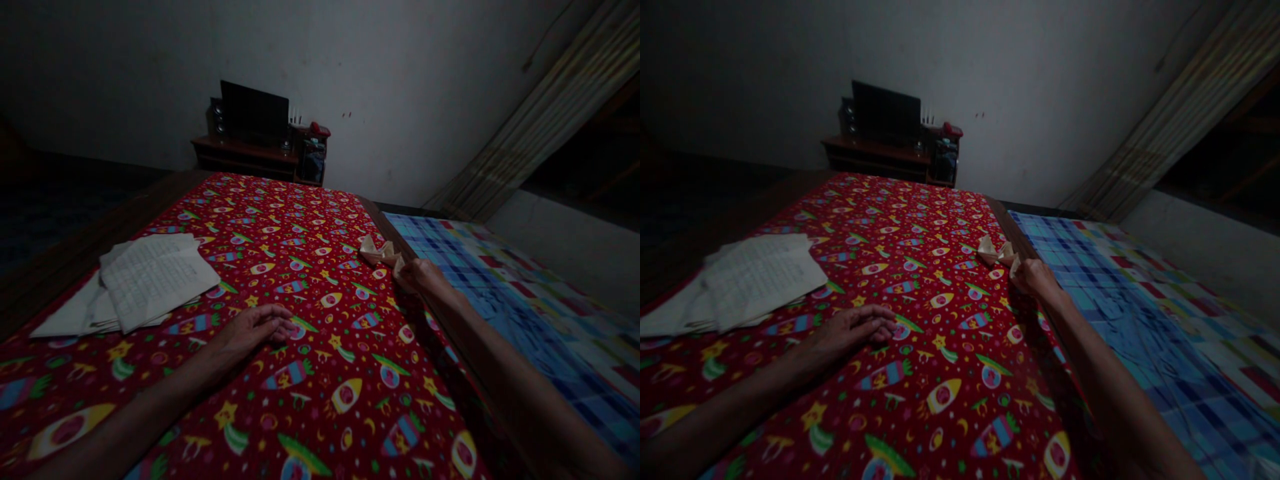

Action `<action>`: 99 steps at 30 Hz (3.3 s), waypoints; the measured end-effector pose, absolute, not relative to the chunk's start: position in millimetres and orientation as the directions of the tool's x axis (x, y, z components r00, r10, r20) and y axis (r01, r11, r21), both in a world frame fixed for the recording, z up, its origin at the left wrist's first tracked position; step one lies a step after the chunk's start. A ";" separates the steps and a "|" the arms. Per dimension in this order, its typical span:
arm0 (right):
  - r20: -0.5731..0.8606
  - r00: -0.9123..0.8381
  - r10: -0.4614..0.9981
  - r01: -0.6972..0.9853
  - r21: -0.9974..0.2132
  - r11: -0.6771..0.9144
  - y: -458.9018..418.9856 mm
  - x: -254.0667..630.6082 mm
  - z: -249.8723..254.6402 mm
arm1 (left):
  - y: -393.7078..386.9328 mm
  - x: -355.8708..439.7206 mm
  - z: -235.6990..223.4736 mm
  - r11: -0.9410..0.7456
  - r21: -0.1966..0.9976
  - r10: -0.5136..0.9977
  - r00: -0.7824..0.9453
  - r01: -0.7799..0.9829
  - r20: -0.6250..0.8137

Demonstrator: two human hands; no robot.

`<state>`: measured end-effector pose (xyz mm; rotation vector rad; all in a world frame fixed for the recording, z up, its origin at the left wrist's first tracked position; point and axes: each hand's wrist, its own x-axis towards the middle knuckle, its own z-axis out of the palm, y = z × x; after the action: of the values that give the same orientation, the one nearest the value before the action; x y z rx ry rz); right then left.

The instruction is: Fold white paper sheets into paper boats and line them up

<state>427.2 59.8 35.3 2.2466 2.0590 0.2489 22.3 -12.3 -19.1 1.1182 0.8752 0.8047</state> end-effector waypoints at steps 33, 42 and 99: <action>0.020 0.126 0.992 0.965 0.228 -0.127 55.9 418.6 43.0 | -13.0 23.0 -14.5 0.281 0.957 0.870 0.440 -0.071 -0.223; 0.177 0.084 0.981 0.940 0.311 -0.137 34.1 385.7 75.6 | -10.1 21.6 -20.8 0.254 0.966 0.860 0.468 -0.048 -0.203; 0.377 -0.421 0.825 0.840 -0.182 0.512 0.3 267.6 -21.1 | 29.1 -84.8 5.2 -0.201 -0.039 0.946 0.205 0.979 0.252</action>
<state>267.6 0.3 -21.1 1.8060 3.0816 0.0633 -84.8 29.1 5.2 2.5786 2.0912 0.2880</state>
